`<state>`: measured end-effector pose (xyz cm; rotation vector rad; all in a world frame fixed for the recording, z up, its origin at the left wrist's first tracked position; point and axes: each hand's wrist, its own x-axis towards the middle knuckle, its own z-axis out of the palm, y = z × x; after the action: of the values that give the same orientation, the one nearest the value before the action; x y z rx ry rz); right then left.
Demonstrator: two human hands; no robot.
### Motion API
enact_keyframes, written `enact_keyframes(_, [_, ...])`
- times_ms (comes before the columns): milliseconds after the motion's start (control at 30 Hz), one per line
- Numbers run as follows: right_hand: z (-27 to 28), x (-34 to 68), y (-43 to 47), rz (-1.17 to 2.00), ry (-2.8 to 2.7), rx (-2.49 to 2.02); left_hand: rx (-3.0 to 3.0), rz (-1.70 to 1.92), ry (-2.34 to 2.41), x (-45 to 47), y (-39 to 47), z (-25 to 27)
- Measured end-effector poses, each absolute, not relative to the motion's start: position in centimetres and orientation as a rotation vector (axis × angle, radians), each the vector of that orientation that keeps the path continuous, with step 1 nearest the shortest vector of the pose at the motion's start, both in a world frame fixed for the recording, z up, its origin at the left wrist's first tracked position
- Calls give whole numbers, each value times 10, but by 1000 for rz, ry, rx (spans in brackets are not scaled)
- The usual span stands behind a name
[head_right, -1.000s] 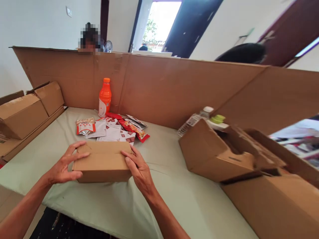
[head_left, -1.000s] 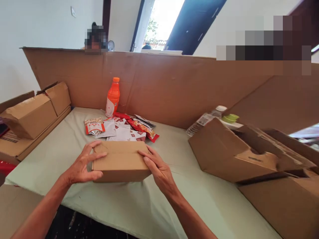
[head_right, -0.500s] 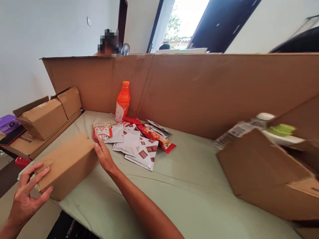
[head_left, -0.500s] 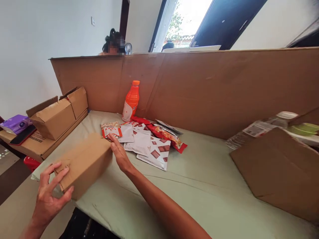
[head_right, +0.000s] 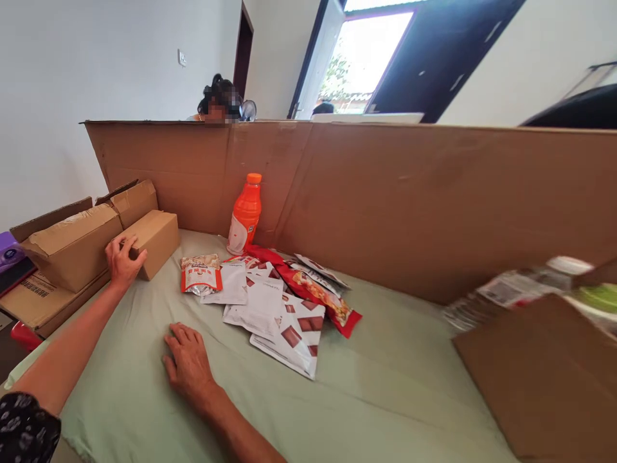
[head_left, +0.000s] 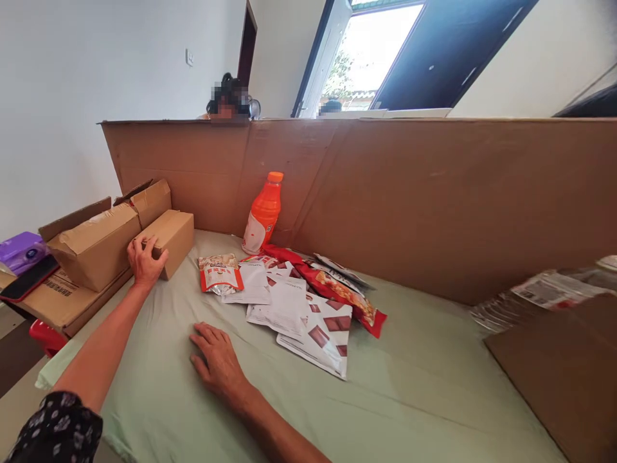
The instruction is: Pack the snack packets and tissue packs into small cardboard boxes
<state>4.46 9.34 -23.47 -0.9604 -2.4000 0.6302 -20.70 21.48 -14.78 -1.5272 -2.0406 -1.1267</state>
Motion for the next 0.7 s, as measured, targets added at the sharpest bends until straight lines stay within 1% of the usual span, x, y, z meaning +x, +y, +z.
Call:
enact_keyframes(167, [-239, 48, 94, 676, -2360, -935, -1464, -1080, -2166, -203, 270, -149])
enact_keyframes(400, [-237, 48, 93, 725, -2351, -948, -1458, -1016, -2247, -196, 290, -144])
enact_keyframes(533, [-238, 45, 93, 722, -2325, -939, -1458, -985, -2247, -186, 268, -153])
enact_keyframes(700, [-230, 38, 104, 711, -2341, -936, -1626, -884, -2208, -176, 196, -204])
